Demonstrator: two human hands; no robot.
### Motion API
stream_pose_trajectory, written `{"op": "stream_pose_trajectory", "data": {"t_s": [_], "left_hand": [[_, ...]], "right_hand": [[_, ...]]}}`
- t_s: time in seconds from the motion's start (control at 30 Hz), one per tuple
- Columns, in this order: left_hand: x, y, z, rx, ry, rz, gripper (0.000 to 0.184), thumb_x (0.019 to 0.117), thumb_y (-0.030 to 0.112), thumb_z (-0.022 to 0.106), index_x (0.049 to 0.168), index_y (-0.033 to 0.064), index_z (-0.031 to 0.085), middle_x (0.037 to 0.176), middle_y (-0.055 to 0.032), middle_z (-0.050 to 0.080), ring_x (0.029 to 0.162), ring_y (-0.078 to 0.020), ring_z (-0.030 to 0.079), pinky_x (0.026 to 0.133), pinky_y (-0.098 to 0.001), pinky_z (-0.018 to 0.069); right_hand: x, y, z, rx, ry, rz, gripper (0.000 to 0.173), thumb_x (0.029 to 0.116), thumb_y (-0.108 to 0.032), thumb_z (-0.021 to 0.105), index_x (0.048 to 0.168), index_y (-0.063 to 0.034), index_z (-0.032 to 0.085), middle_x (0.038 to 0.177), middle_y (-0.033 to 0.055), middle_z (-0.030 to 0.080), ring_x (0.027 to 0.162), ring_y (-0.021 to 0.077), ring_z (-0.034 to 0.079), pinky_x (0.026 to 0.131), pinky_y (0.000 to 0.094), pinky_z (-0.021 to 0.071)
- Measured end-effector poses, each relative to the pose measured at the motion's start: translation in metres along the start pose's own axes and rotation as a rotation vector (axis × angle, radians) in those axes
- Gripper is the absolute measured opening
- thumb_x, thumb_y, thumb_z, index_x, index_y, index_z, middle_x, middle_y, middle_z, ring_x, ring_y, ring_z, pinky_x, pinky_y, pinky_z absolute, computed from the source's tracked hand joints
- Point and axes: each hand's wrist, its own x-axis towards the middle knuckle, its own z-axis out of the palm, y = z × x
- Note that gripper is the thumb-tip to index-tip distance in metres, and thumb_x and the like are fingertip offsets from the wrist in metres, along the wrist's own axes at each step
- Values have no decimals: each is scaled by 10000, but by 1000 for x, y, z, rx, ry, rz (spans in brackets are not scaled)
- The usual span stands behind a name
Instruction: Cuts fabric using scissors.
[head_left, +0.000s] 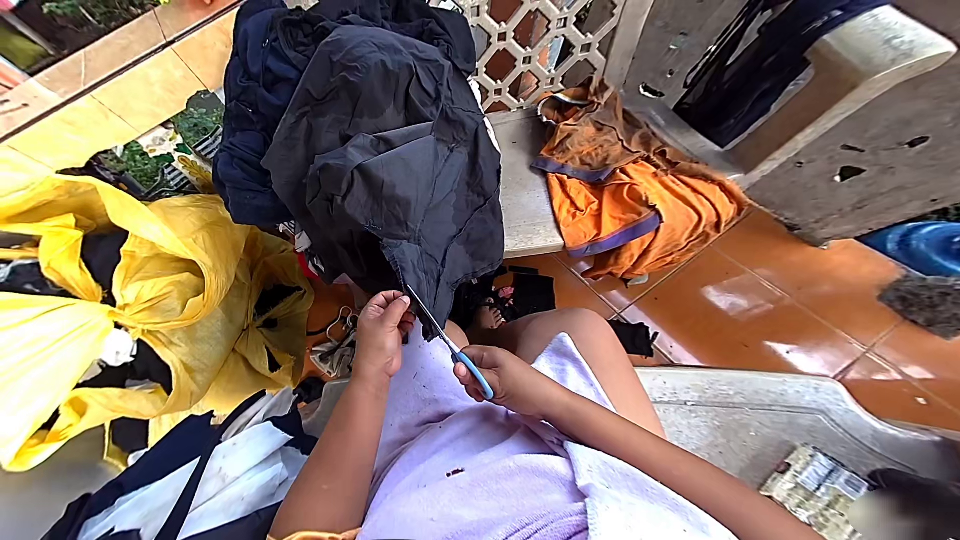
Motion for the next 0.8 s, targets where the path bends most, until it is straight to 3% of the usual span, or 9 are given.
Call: {"op": "stream_pose_trajectory", "data": {"t_s": [0.1, 0.5, 0.8], "left_hand": [[0, -2, -3, -241, -47, -217, 127, 1078, 89, 414, 1038, 66, 533, 756, -32, 599, 602, -95, 596, 561, -219, 528], [-7, -1, -6, -235, -123, -171, 171, 1069, 53, 414, 1007, 42, 573, 753, -32, 630, 626, -85, 613, 607, -221, 546], [-5, -3, -8, -244, -149, -165, 191, 1069, 55, 398, 992, 52, 573, 738, -17, 610, 606, -72, 587, 584, -204, 523]], "right_hand": [[1, -1, 0, 12, -10, 7, 236, 1004, -334, 604, 917, -120, 551, 658, -91, 532, 551, -15, 484, 531, 157, 383], [2, -10, 5, 29, -33, -26, 249, 1011, -354, 558, 898, -133, 540, 646, -102, 509, 534, -26, 452, 511, 148, 353], [0, -12, 9, 256, -99, 6, 236, 993, -370, 549, 885, -161, 548, 617, -103, 534, 459, -38, 425, 433, 118, 316]]}}
